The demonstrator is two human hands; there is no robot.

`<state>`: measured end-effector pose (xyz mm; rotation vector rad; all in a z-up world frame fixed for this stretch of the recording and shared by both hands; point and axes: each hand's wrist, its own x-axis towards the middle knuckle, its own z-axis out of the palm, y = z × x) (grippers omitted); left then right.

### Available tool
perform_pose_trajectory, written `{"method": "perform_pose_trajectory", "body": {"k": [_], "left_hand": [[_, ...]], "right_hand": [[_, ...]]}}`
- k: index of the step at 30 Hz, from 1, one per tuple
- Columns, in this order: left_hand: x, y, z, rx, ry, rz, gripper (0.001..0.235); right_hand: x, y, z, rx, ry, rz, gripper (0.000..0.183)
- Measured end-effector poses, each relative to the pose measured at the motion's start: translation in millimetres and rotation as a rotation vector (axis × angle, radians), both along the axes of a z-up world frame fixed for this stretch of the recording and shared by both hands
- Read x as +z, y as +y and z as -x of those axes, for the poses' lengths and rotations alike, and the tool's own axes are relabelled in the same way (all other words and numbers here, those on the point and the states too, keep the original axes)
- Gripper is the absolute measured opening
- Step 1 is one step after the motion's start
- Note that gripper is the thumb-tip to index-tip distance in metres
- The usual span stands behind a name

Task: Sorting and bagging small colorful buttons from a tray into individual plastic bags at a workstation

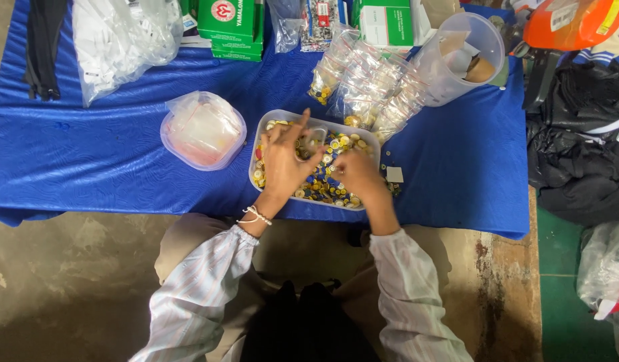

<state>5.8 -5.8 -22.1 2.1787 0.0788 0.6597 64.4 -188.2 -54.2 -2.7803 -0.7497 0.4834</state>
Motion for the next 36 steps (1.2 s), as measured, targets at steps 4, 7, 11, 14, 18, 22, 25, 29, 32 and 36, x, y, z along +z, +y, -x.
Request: {"method": "perform_pose_trajectory", "body": {"k": [4,7,11,14,18,22,25,29,32,36], "left_hand": [[-1,7,-2,0.028,-0.060,-0.058,0.066],[-5,9,-3,0.037,-0.077,-0.092,0.058],[-9,6,-3,0.014,-0.061,-0.133,0.049],[-14,-1,-2,-0.038,-0.053,-0.162,0.045],[-19,-17,2,-0.124,-0.070,-0.247,0.047],[-23,-25,5,-0.172,-0.077,-0.268,0.049],[-18,-23,4,-0.157,-0.088,-0.250,0.043],[-8,-19,5,-0.143,-0.091,-0.222,0.048],[-5,-20,7,-0.132,-0.104,-0.220,0.054],[-6,-19,7,-0.115,-0.133,-0.236,0.063]], "right_hand": [[-51,17,4,0.011,0.223,-0.158,0.027],[-54,15,-2,0.100,0.157,-0.144,0.017],[34,3,1,-0.075,0.132,-0.487,0.017],[76,-6,0,-0.153,0.137,-0.662,0.021],[101,-12,9,-0.187,0.076,-0.748,0.021],[95,-12,9,-0.181,0.064,-0.772,0.029],[102,-13,11,-0.162,0.070,-0.763,0.034],[101,-8,13,-0.157,-0.039,-0.844,0.026],[103,4,17,-0.160,-0.116,-0.863,0.023],[98,8,17,-0.087,-0.191,-0.824,0.017]]}}
